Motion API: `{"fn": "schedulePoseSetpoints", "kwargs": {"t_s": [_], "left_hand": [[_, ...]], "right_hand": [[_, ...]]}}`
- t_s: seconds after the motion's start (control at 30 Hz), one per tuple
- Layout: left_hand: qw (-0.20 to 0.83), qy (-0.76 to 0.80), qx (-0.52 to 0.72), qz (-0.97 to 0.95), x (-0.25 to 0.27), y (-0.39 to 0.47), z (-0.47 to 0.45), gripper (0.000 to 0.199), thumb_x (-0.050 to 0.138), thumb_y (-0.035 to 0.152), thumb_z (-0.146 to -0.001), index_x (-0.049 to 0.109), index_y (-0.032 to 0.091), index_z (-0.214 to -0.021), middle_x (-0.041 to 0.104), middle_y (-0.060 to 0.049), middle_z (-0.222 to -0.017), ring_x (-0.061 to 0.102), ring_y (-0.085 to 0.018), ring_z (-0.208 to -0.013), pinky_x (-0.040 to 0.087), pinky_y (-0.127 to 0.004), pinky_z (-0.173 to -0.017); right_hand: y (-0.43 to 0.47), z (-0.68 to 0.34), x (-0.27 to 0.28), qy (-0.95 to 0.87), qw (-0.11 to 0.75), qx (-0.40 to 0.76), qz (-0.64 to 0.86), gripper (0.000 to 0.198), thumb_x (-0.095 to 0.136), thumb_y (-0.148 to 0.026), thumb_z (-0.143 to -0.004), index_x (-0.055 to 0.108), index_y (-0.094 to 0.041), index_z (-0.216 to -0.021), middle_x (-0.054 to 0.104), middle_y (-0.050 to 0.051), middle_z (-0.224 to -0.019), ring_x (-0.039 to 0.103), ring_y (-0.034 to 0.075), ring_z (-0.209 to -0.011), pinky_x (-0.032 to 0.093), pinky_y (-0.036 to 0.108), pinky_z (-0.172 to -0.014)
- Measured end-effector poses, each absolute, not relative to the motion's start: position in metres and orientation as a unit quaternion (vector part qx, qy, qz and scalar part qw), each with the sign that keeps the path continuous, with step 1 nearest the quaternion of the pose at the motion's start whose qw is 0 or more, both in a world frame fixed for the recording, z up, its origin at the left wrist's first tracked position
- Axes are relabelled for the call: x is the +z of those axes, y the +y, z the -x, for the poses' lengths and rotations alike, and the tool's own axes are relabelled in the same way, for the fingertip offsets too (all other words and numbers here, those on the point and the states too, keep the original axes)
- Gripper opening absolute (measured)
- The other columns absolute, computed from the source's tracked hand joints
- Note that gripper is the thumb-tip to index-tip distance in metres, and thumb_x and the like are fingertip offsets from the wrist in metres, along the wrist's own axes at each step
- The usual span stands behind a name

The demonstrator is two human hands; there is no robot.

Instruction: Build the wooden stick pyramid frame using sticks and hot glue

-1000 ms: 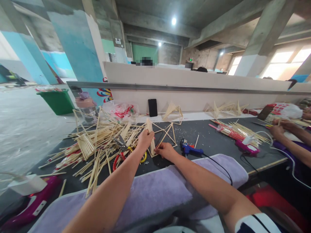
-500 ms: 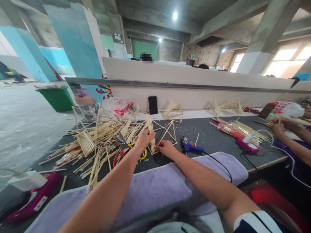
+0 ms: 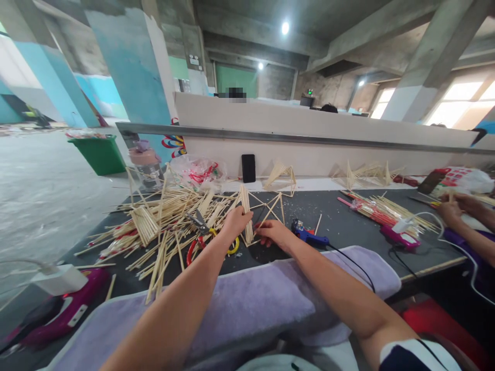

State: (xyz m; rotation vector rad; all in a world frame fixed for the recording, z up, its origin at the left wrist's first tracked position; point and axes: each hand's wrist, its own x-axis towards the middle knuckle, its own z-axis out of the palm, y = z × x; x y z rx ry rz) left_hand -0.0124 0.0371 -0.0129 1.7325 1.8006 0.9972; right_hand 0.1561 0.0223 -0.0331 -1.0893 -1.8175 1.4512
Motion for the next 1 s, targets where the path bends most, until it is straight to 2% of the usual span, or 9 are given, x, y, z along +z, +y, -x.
{"fn": "schedulePoseSetpoints", "kwargs": {"t_s": [0.2,0.53,1.0], "left_hand": [[0.222,0.649,0.371,-0.627,-0.014,0.035,0.012,0.025,0.052,0.038,-0.075,0.058,0.016,-0.066,0.061,-0.002,-0.058,0.052,-0.014,-0.052,0.032,-0.023,-0.05],[0.233,0.642,0.382,-0.622,-0.014,0.035,0.011,0.026,0.052,0.038,-0.075,0.058,0.015,-0.064,0.06,-0.002,-0.057,0.052,-0.014,-0.052,0.032,-0.024,-0.05],[0.245,0.635,0.378,-0.628,-0.019,0.04,0.014,0.028,0.049,0.039,-0.076,0.059,0.016,-0.065,0.061,-0.002,-0.059,0.054,-0.014,-0.054,0.034,-0.023,-0.051]], "right_hand": [[0.015,-0.151,-0.035,-0.707,0.255,0.504,0.425,0.02,0.065,-0.016,-0.068,0.061,-0.015,-0.088,0.066,0.001,-0.077,0.053,0.005,-0.043,0.035,0.013,-0.034],[0.017,-0.145,-0.048,-0.738,0.282,0.412,0.455,0.008,0.063,-0.019,-0.071,0.062,-0.015,-0.078,0.064,-0.002,-0.068,0.049,0.005,-0.038,0.036,0.016,-0.037],[0.017,-0.143,-0.045,-0.744,0.274,0.395,0.465,0.008,0.063,-0.019,-0.071,0.066,-0.015,-0.078,0.063,-0.003,-0.06,0.049,0.006,-0.037,0.035,0.016,-0.039]]}}
